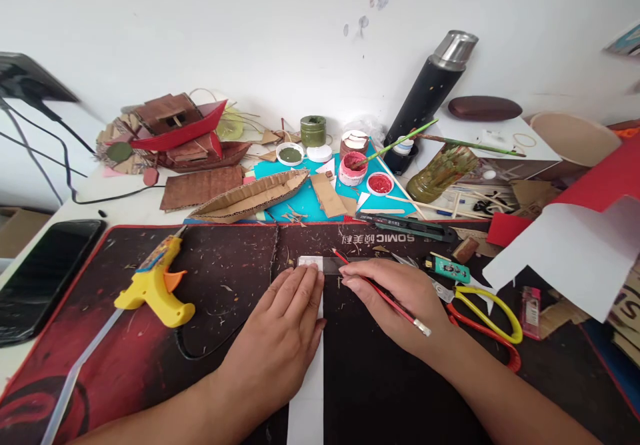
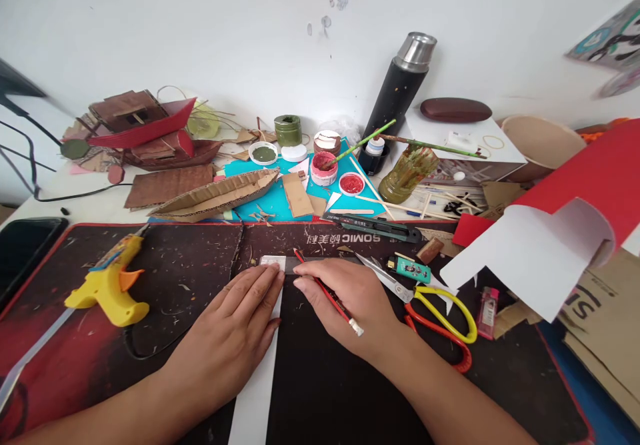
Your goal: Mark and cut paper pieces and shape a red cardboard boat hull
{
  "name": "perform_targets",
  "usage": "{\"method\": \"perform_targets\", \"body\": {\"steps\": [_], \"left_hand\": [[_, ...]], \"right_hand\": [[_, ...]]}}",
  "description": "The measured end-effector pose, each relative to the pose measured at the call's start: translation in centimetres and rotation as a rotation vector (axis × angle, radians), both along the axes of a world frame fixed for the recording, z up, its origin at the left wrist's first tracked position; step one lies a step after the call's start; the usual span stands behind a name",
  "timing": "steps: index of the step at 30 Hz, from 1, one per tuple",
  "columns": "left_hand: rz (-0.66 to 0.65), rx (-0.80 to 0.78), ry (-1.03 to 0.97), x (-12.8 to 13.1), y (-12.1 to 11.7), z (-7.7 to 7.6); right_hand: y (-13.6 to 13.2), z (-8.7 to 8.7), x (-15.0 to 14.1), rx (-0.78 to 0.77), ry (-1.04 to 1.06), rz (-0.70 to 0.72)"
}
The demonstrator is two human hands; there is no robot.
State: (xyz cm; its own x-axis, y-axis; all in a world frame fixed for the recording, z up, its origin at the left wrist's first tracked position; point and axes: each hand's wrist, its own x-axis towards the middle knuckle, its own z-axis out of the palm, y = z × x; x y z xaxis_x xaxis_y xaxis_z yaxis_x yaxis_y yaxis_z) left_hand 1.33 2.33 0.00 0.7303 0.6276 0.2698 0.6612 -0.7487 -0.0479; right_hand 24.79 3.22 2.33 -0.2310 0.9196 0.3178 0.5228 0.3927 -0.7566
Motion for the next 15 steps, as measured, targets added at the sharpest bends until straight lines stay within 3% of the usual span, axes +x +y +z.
{"method": "perform_targets", "body": {"steps": [7, 15], "left_hand": [[-0.015, 0.035, 0.006, 0.1, 0.2, 0.1], [-0.017, 0.042, 0.004, 0.0, 0.1, 0.0]], "right_hand": [[1.3, -0.2, -1.3, -0.206, 0.29, -0.114], [1.9, -1.1, -2.4, -0.307, 0.331, -0.056]]}}
